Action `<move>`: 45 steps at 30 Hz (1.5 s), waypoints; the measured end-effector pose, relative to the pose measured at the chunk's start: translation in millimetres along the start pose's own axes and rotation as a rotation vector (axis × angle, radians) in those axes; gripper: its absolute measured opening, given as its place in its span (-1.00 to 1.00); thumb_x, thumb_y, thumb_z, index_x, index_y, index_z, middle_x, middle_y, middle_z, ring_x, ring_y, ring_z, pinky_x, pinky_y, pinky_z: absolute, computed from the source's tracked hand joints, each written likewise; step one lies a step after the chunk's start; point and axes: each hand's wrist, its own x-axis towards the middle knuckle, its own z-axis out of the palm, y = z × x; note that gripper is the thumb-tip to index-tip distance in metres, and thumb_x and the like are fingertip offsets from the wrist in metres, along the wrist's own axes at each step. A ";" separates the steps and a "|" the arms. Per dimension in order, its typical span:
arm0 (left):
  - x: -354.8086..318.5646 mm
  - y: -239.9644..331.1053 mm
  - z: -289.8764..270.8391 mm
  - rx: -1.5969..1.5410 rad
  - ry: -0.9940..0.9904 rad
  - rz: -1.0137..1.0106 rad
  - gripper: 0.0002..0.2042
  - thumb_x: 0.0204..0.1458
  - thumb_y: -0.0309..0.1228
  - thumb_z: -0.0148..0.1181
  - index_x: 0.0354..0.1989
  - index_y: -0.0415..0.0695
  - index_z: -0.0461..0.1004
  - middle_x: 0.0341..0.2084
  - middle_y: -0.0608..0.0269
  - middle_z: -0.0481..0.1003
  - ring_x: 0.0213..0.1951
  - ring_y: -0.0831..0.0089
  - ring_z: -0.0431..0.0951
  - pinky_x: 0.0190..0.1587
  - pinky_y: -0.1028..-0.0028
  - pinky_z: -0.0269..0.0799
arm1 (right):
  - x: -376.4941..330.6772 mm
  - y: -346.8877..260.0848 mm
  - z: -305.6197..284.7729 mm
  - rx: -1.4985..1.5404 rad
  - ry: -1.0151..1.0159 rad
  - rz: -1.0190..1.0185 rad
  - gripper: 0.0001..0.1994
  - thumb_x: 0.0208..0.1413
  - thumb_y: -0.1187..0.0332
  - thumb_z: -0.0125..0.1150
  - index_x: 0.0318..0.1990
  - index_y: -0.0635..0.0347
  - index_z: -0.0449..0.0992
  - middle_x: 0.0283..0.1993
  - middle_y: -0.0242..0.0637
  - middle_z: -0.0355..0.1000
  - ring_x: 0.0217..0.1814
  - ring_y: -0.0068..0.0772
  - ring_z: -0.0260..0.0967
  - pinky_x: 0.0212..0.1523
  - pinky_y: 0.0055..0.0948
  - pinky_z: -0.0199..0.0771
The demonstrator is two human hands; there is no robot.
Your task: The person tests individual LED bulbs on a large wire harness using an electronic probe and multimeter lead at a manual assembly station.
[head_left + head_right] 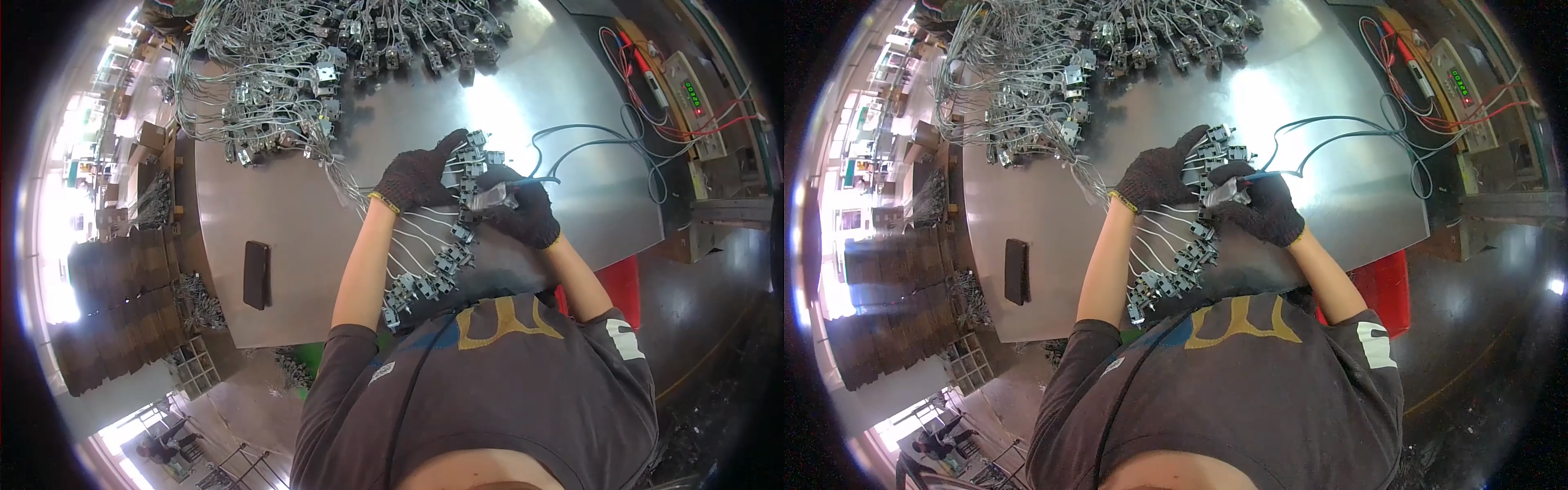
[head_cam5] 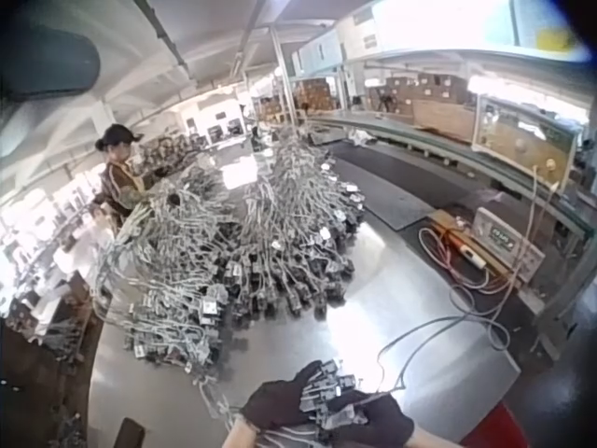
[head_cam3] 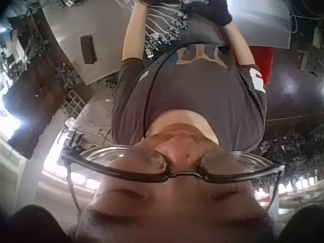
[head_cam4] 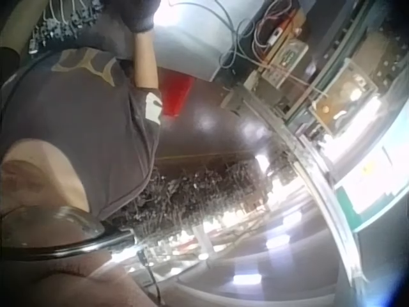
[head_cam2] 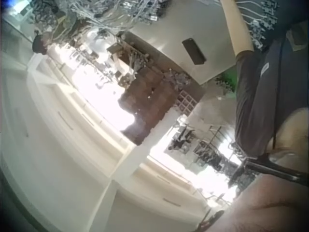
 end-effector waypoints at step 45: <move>-186.6 -65.7 52.1 0.435 0.448 0.085 -0.36 0.06 -0.15 0.36 0.36 0.00 0.38 0.23 -0.03 0.42 0.25 -0.08 0.46 0.33 0.01 0.42 | -14.7 -25.8 40.0 -0.306 0.232 0.122 -0.63 0.22 0.11 0.34 -0.02 0.24 0.64 -0.13 -0.15 0.64 -0.21 -0.25 0.66 -0.19 -0.33 0.63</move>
